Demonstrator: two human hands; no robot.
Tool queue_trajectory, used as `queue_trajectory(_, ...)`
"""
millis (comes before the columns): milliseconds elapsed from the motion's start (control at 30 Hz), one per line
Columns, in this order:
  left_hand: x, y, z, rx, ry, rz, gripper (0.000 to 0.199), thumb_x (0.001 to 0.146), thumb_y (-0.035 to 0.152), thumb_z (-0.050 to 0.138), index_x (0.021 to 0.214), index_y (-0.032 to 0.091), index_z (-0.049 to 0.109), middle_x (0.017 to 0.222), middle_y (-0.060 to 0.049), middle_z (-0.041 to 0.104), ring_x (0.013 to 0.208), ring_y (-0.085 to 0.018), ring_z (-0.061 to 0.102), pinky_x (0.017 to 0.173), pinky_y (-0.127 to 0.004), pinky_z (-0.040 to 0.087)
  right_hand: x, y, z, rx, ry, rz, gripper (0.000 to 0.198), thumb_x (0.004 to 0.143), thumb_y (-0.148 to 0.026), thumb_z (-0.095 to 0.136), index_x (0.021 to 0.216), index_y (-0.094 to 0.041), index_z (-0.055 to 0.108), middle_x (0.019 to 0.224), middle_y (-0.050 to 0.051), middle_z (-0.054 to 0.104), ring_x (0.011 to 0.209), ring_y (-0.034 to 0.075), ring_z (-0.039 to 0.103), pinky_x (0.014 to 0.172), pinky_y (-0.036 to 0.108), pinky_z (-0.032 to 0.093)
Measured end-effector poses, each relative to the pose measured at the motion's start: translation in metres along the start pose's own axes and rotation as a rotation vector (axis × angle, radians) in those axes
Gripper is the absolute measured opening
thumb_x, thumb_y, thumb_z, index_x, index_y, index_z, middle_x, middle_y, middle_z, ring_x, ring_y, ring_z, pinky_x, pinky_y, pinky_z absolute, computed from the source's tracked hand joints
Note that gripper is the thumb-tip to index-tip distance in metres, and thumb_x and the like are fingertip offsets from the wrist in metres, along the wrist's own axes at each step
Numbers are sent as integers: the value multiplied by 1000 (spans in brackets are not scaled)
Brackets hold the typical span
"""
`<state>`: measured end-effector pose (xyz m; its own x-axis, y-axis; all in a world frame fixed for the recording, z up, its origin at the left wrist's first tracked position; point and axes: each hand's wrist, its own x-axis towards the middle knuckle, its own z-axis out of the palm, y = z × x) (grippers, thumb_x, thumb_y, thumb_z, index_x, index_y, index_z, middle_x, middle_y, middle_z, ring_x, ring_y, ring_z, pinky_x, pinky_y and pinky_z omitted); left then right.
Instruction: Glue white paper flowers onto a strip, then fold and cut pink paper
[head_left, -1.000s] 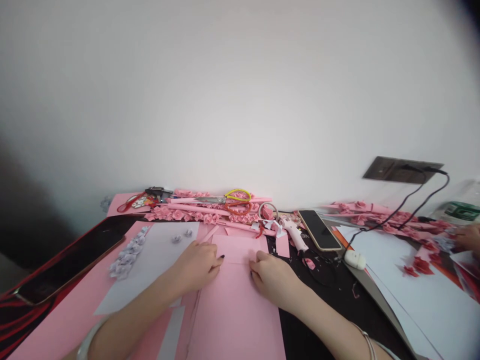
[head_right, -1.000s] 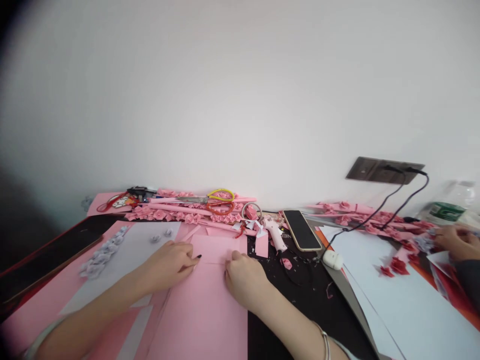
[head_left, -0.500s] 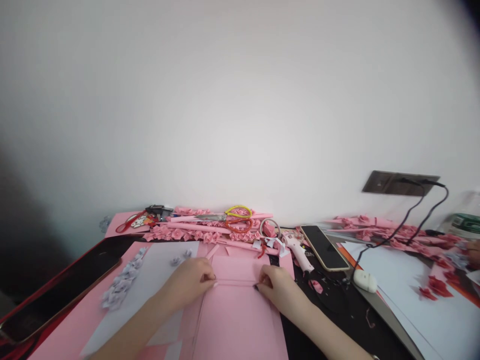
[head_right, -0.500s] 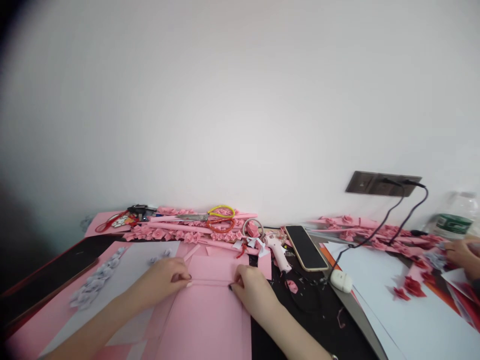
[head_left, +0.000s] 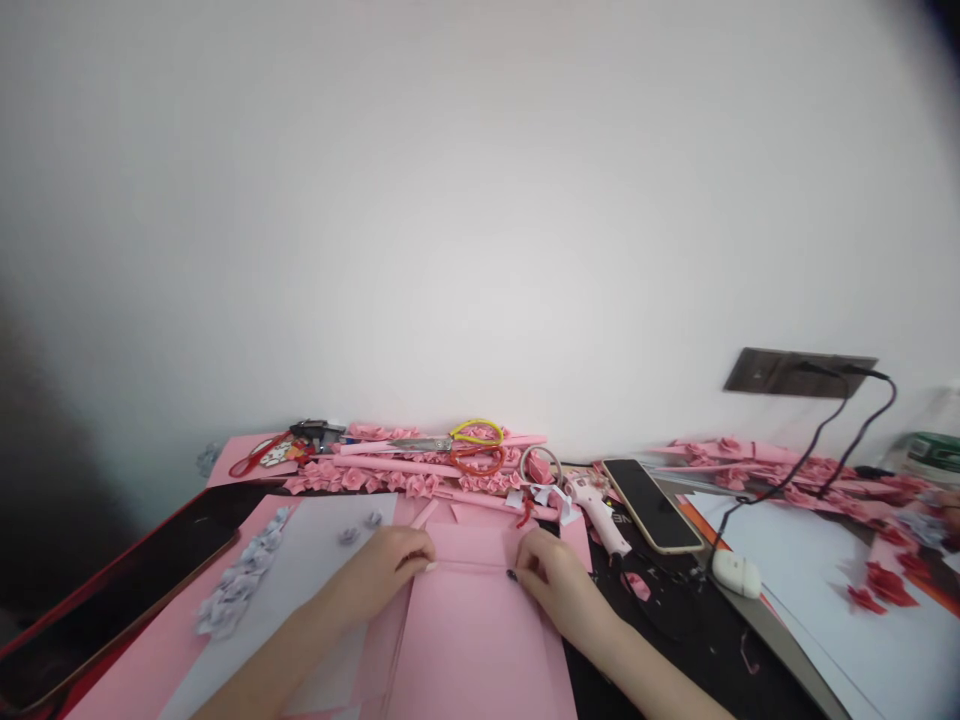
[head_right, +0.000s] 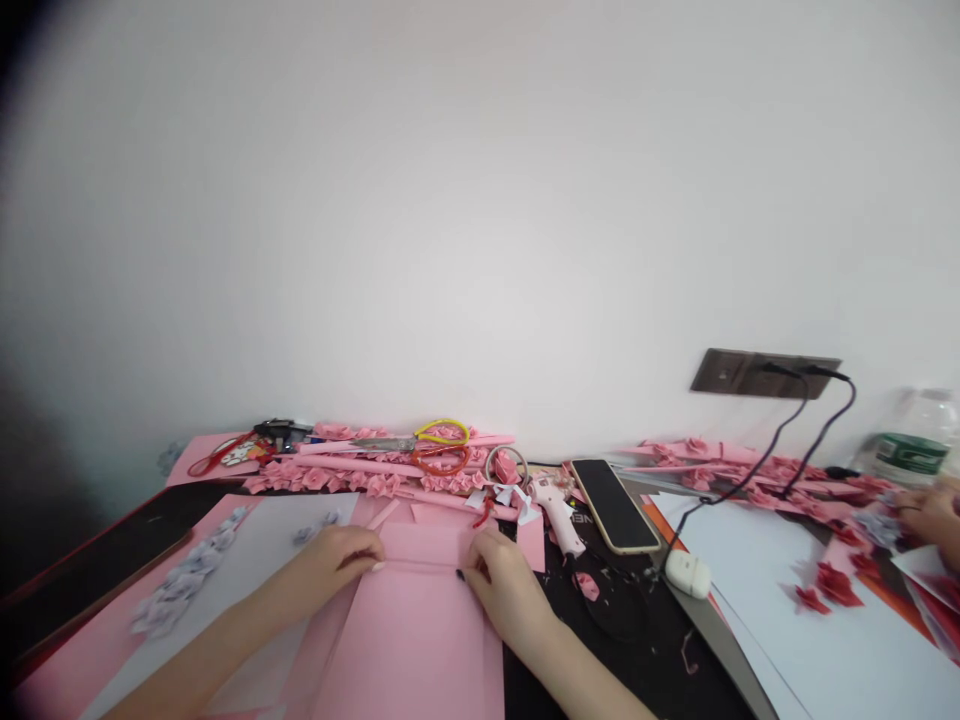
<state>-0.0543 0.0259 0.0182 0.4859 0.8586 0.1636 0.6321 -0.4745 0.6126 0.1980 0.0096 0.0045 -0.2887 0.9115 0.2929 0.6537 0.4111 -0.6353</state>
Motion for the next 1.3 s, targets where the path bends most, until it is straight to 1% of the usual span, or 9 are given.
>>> queue_trajectory(100,-1,0,-1,-41,25,-15,19,79,19,44,72,19,61,68,2,62,65,-13,55,61,-22,37,1,1,-2,36,5,13,14,73,-6,45,68,-18,48,61,-2,51,56,13,47,52,22,34)
queue_trajectory(167,-2,1,-1,-77,34,-19,19,80,21,44,75,20,63,73,2,64,68,-14,56,64,-22,38,2,0,-4,75,0,1,13,74,-7,45,71,-18,50,61,-2,52,55,13,48,52,22,35)
queue_trajectory(300,0,-1,1,-178,45,-36,19,79,22,47,82,21,65,85,1,68,80,-15,60,73,-23,42,1,0,-3,192,-22,-5,18,75,-8,45,73,-18,60,67,1,61,63,16,55,57,24,40)
queue_trajectory(400,2,-6,5,-271,57,-69,19,78,25,50,84,20,67,88,-1,70,84,-17,61,76,-25,44,2,5,1,349,-20,51,20,74,-10,48,77,-18,66,75,4,66,70,18,60,63,27,45)
queue_trajectory(567,5,-17,9,-418,77,-117,21,74,32,57,81,16,69,89,-5,70,85,-19,62,76,-27,46,5,12,6,612,17,133,8,69,-21,63,71,-17,69,76,6,68,70,19,62,65,29,47)
queue_trajectory(700,6,-23,12,-503,78,-133,19,68,30,63,75,14,71,90,-8,69,85,-20,62,77,-27,46,6,15,8,745,4,179,12,65,-27,70,67,-15,70,77,6,68,68,16,61,63,27,46)
queue_trajectory(867,8,-25,15,-560,59,-141,16,63,27,68,73,14,72,88,-8,68,81,-19,63,71,-26,47,6,18,11,779,15,246,14,59,-25,74,62,-14,67,72,5,67,63,14,59,59,25,44)
queue_trajectory(1033,8,-23,17,-580,58,-144,14,64,27,69,69,14,71,84,-6,68,76,-18,62,68,-24,46,6,17,11,794,-1,249,16,60,-24,73,58,-13,63,70,4,65,60,12,56,57,24,42)
queue_trajectory(1300,8,-17,18,-594,87,-131,11,62,23,68,59,13,64,76,-4,65,69,-15,60,64,-23,45,5,15,10,827,-21,263,20,59,-24,74,56,-13,57,68,3,64,58,11,55,57,23,41)
